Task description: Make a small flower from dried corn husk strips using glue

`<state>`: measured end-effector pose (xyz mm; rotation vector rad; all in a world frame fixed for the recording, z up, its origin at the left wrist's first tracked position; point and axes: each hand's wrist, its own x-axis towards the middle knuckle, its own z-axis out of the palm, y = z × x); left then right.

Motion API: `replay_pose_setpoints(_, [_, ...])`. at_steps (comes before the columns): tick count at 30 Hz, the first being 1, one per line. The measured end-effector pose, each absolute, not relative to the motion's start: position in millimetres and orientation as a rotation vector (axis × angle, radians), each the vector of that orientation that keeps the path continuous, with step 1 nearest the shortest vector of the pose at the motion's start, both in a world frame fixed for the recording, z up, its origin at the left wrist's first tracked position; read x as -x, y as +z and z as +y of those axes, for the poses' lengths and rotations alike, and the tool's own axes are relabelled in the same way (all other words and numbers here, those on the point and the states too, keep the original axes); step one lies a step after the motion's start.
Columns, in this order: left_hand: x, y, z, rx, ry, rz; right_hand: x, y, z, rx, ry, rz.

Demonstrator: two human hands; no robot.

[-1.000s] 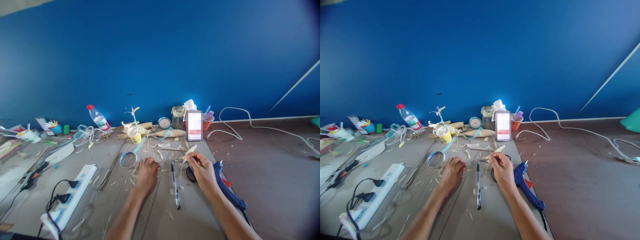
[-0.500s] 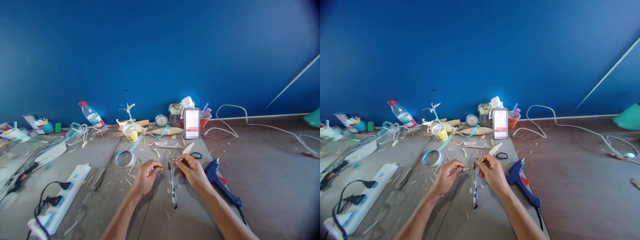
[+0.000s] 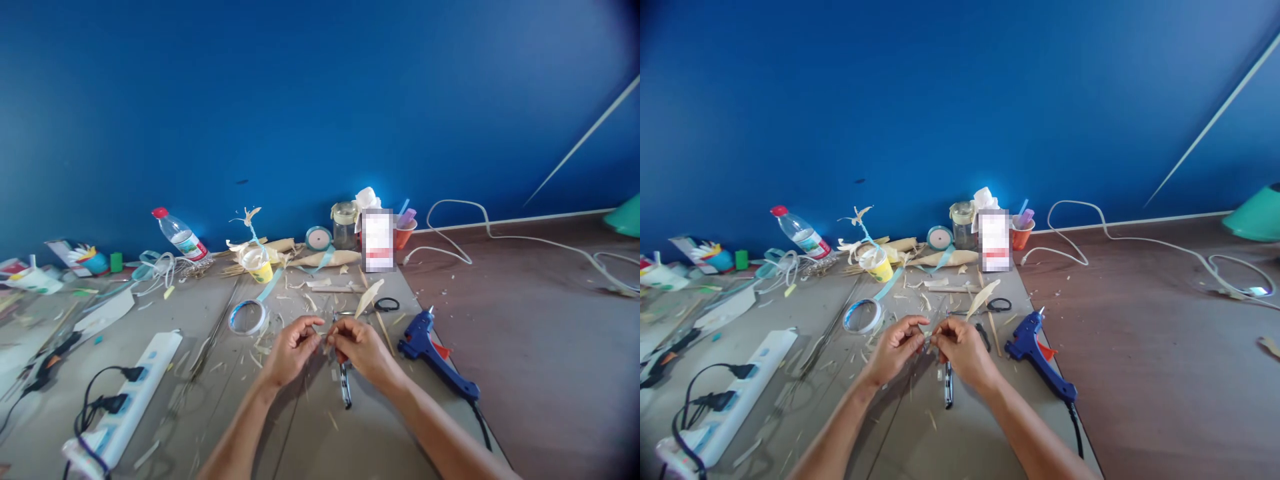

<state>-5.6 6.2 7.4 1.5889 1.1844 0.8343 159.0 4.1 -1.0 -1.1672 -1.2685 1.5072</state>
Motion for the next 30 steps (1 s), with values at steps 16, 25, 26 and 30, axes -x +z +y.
replay_pose_setpoints(16, [-3.2,5.9,3.4,-1.289,1.002,1.074,-151.5,3.8,-2.5,1.126,1.41,-1.171])
replay_pose_setpoints(25, [-15.3,3.5,-0.9,-1.149,1.058,1.046,-145.9,-3.1,-8.0,1.272,1.065,-1.348])
replay_pose_setpoints(26, [-15.4,3.2,-0.8,-1.134,1.066,1.045,-145.0,-2.9,-8.5,1.274,1.068,-1.354])
replay_pose_setpoints(30, [-13.3,1.0,0.7,-1.082,1.09,1.033,-147.0,1.5,-6.7,1.259,1.153,-1.299])
